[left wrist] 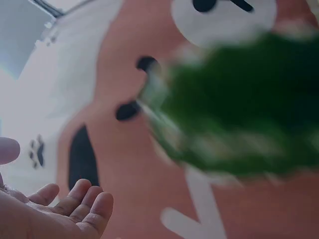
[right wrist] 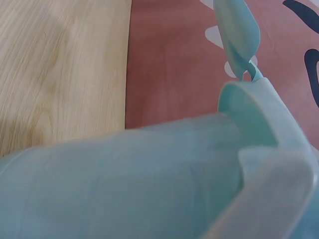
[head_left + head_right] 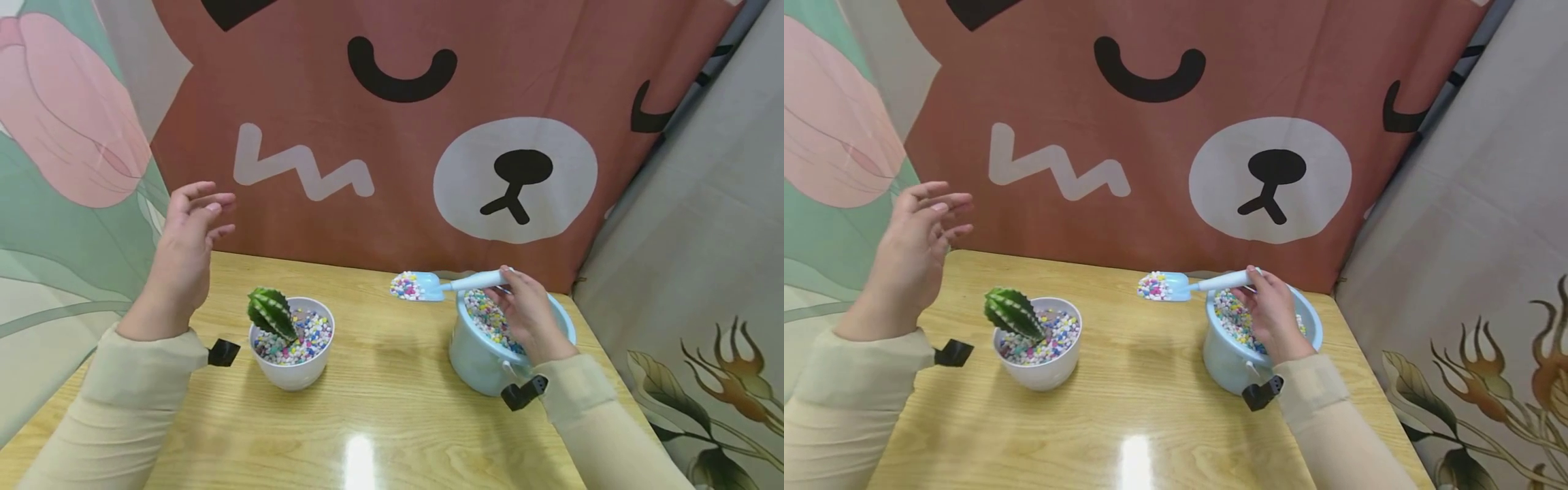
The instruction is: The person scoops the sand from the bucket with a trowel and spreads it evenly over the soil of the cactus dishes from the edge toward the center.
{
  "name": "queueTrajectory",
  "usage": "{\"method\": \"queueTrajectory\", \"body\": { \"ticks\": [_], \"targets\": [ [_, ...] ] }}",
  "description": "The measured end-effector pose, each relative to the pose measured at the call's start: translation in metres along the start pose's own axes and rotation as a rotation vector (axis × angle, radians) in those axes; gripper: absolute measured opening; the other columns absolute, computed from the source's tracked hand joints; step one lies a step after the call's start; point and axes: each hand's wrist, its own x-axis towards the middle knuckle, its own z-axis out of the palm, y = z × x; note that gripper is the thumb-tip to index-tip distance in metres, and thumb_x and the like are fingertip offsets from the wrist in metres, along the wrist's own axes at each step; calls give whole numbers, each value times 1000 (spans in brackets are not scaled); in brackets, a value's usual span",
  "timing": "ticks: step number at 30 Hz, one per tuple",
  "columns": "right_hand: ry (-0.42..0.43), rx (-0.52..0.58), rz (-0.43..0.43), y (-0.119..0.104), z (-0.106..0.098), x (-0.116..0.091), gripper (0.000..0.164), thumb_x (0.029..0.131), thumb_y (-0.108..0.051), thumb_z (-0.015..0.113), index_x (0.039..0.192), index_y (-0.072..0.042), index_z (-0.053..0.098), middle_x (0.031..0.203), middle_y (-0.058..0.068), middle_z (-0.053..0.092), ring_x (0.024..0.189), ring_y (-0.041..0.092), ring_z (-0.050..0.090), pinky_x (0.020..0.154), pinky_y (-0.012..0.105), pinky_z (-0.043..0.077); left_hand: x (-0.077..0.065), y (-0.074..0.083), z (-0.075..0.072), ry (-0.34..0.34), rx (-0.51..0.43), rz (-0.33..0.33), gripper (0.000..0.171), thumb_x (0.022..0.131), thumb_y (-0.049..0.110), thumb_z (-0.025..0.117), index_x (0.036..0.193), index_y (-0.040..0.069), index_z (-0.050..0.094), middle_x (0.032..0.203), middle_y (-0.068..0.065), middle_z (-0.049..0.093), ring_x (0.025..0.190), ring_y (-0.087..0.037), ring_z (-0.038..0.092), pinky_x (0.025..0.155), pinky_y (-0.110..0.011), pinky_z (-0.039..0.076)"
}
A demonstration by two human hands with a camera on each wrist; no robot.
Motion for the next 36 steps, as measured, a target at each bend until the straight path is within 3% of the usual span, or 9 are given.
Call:
{"method": "queueTrajectory", "body": {
  "ticks": [6,14,21,25,30,36],
  "targets": [
    [-9,-21,-5,2,8,0,20,100,-26,53,109,-9,54,105,4,55,88,13,60,80,22,53,1,-29,-21,45,57,-136,17,105,25,36,121,22,35,119,0,45,107,-10,44,86,-25,37],
    [-42,0,-24,5,19,0,19,100,-23,52,109,-5,52,104,6,53,85,13,61,80,22,53,-5,-62,-37,6,112,-240,17,104,31,37,120,26,33,118,4,43,112,-12,41,93,-31,33],
    [-50,-47,-27,9,34,1,22,101,-24,51,111,-4,52,105,9,52,84,14,61,80,21,53,-7,-83,-44,-63,264,-372,46,104,34,33,139,7,21,120,1,43,122,-25,35,98,-41,33],
    [-69,-59,-34,14,45,4,19,101,-22,51,109,-5,51,102,8,54,82,14,62,78,21,54,-7,-92,-49,-104,274,-401,51,104,31,31,143,1,16,124,-6,42,123,-27,35,99,-43,33],
    [-99,-70,-59,20,57,5,19,102,-20,49,107,-2,50,96,7,56,78,14,61,78,22,54,-10,-100,-51,-190,301,-423,54,105,27,28,146,-4,12,141,-25,31,132,-38,27,102,-48,31],
    [-104,-97,-67,24,67,7,18,101,-19,49,104,-1,51,98,9,52,78,15,61,80,24,54,-14,-109,-51,-255,309,-437,54,105,24,30,146,-6,13,144,-30,28,133,-41,26,104,-53,29]
  ]
}}
